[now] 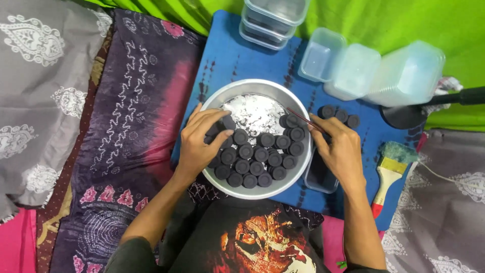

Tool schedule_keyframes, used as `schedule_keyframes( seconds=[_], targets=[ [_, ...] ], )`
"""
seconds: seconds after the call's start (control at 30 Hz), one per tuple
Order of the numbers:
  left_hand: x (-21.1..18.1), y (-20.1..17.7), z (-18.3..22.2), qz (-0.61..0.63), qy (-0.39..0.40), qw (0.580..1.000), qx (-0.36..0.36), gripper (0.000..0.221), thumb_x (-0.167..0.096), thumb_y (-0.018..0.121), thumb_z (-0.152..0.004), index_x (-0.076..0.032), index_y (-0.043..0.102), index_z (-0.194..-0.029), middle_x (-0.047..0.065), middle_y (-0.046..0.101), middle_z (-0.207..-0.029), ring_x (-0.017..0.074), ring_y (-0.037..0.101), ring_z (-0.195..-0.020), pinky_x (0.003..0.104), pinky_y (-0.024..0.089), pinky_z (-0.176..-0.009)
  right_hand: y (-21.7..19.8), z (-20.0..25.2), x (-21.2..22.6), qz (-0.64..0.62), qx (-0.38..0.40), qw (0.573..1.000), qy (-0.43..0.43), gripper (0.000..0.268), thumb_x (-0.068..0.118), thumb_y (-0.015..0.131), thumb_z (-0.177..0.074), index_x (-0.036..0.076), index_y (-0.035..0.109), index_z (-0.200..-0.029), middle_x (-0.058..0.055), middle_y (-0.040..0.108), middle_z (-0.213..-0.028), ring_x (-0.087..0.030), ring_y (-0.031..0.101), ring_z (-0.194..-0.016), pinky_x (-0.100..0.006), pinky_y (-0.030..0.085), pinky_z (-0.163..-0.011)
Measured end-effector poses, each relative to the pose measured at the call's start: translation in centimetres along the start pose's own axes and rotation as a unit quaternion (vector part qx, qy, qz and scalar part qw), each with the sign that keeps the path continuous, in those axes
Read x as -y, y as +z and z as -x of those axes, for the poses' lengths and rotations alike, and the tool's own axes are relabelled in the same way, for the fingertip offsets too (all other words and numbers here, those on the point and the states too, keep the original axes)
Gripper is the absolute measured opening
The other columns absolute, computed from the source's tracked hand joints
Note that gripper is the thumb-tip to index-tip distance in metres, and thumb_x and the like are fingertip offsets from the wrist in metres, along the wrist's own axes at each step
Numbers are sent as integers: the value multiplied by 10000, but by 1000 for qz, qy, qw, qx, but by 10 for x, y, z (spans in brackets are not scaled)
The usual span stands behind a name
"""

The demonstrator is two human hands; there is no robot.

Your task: Applying a liquid coating to individual black plastic caps using a thin stick applicator tool.

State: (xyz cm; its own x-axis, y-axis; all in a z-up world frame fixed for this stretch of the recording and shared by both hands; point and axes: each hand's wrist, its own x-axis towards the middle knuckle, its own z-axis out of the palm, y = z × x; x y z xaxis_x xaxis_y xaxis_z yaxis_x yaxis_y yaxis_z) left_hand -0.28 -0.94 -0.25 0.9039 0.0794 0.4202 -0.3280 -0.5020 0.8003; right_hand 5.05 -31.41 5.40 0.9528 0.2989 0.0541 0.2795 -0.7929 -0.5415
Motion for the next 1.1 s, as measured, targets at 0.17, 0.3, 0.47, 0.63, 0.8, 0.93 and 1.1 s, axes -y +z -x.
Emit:
schedule_keyframes(
  seconds=[0.17,0.3,0.47,0.63,0.8,0.93,1.1],
  targets=[
    [-5,5,4,-27,16,999,16,351,-208,827,-902,-60,744,-1210,91,769,-1061,291,708,-1113,526,338,-1179,3,12,-3,-11,-18,999,32,194,193,717,-1011,116,807,-1165,-128,726,-810,-363,707,-777,-425,533,-687],
    [-6,7,5,-54,43,997,28,345,-218,821,-907,-76,749,-1213,73,769,-1063,278,706,-1099,524,295,-1203,-20,19,0,-23,-26,999,21,180,152,721,-1022,83,802,-1167,-119,716,-868,-318,707,-813,-390,539,-724],
    [-8,5,3,-54,70,994,61,337,-226,823,-898,-87,754,-1198,66,772,-1072,274,700,-1110,528,255,-1217,-28,45,-25,-35,11,998,41,212,208,768,-943,130,810,-1135,-91,752,-907,-341,727,-879,-421,554,-759],
    [-15,10,3,-47,71,993,85,325,-241,821,-901,-88,758,-1181,65,775,-1065,276,703,-1100,538,251,-1219,-25,59,-43,-74,18,995,60,164,158,749,-942,143,824,-1087,-71,770,-876,-324,738,-855,-398,556,-762],
    [-31,23,10,-30,63,993,99,333,-225,841,-871,-83,759,-1161,73,781,-1046,279,712,-1052,566,225,-1215,-35,74,-63,-76,23,996,51,163,174,740,-954,145,814,-1097,-88,746,-878,-302,720,-803,-381,544,-719],
    [-43,43,17,-15,64,992,109,326,-237,838,-873,-89,761,-1153,65,784,-1044,265,716,-1045,564,206,-1222,-47,92,-72,-81,7,993,82,155,128,734,-960,124,822,-1088,-94,763,-868,-314,715,-765,-381,535,-710],
    [-65,66,24,6,45,991,127,323,-252,834,-871,-96,764,-1145,47,793,-1051,249,722,-1046,559,186,-1235,-62,116,-95,-67,12,993,98,168,137,738,-941,144,819,-1088,-72,782,-937,-318,736,-858,-382,556,-767]
  ],
)
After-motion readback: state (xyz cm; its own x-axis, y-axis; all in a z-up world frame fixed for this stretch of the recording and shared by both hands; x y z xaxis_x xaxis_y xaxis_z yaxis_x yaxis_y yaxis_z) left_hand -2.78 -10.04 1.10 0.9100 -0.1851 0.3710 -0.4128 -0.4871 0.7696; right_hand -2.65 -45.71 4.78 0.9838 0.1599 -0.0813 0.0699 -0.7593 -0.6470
